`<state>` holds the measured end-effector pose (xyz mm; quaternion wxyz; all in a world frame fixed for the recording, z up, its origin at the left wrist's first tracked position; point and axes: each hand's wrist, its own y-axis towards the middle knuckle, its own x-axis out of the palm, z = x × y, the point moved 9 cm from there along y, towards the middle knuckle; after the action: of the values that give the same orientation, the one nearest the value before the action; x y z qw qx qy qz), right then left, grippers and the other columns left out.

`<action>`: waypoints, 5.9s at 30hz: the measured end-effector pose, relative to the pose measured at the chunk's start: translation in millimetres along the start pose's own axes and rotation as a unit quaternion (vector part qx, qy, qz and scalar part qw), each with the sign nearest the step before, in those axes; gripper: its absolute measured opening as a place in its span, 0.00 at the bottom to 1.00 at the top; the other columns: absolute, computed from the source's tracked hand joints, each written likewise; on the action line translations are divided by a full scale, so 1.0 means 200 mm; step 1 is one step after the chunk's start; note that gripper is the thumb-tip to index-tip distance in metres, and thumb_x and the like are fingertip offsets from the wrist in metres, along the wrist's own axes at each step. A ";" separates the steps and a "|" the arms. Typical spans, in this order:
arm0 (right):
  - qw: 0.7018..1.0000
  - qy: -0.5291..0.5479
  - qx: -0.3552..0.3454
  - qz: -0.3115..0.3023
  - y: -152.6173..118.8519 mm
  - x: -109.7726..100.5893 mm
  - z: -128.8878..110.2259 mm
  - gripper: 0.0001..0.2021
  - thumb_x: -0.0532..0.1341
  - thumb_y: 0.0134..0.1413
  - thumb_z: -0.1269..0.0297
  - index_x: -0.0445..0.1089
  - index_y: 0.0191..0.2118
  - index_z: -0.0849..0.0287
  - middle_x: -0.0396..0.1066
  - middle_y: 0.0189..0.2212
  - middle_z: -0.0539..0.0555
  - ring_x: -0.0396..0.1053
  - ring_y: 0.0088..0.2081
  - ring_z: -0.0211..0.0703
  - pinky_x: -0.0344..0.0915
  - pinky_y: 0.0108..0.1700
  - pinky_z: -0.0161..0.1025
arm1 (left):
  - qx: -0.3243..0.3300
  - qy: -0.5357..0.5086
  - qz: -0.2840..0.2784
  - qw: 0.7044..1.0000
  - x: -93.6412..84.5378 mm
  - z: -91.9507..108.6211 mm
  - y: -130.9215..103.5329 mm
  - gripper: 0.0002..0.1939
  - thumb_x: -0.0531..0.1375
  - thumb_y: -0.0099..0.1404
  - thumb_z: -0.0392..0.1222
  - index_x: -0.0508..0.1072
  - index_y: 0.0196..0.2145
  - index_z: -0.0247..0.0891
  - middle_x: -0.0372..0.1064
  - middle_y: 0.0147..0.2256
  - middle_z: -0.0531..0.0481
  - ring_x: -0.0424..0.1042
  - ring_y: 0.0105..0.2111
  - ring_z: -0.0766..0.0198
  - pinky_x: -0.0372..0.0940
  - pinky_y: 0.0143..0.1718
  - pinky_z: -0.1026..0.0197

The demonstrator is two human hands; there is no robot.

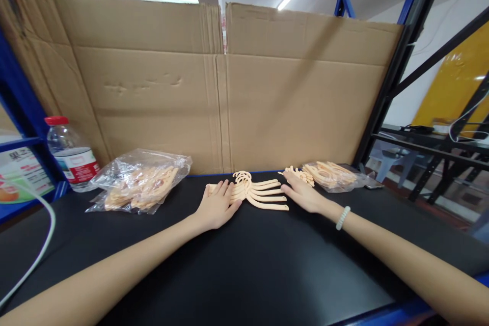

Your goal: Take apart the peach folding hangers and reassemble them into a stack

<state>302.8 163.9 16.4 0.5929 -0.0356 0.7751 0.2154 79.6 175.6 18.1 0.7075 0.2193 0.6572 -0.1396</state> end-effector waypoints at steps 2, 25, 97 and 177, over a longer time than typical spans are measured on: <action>0.999 0.000 -0.033 -0.012 -0.02 0.02 -0.16 0.43 0.40 0.63 0.36 0.46 0.68 0.73 0.43 0.67 0.67 0.39 0.68 0.55 0.42 0.68 0.50 | -0.001 0.002 0.000 1.000 0.00 0.00 0.02 0.34 0.41 0.71 0.55 0.54 0.65 0.28 0.47 0.66 0.30 0.45 0.67 0.42 0.41 0.61 0.33; 0.990 -0.056 -0.126 0.015 0.09 0.06 -0.27 0.26 0.49 0.67 0.56 0.56 0.64 0.65 0.55 0.63 0.66 0.44 0.67 0.59 0.43 0.65 0.61 | 0.091 -0.019 0.080 0.992 -0.08 -0.02 -0.03 0.28 0.50 0.68 0.46 0.57 0.63 0.36 0.54 0.64 0.37 0.51 0.65 0.48 0.39 0.64 0.36; 0.974 0.024 -0.135 0.178 -0.10 -0.04 -0.19 0.09 0.53 0.63 0.63 0.70 0.42 0.55 0.70 0.43 0.57 0.68 0.47 0.52 0.67 0.48 0.49 | 0.114 -0.104 0.076 0.985 -0.10 -0.02 -0.32 0.23 0.56 0.66 0.43 0.66 0.56 0.33 0.63 0.58 0.38 0.60 0.60 0.50 0.54 0.61 0.46; 0.968 0.229 0.091 0.046 -0.05 -0.19 0.17 0.10 0.55 0.57 0.55 0.58 0.30 0.55 0.67 0.21 0.49 0.67 0.22 0.41 0.60 0.19 0.34 | 0.125 -0.175 0.103 0.971 -0.09 -0.06 -0.27 0.10 0.48 0.70 0.36 0.68 0.41 0.39 0.64 0.39 0.47 0.68 0.39 0.59 0.66 0.42 0.57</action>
<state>348.6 159.7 40.7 0.3896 0.0057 0.9075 0.1571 41.9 133.5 28.9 0.7893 0.3440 0.4744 -0.1833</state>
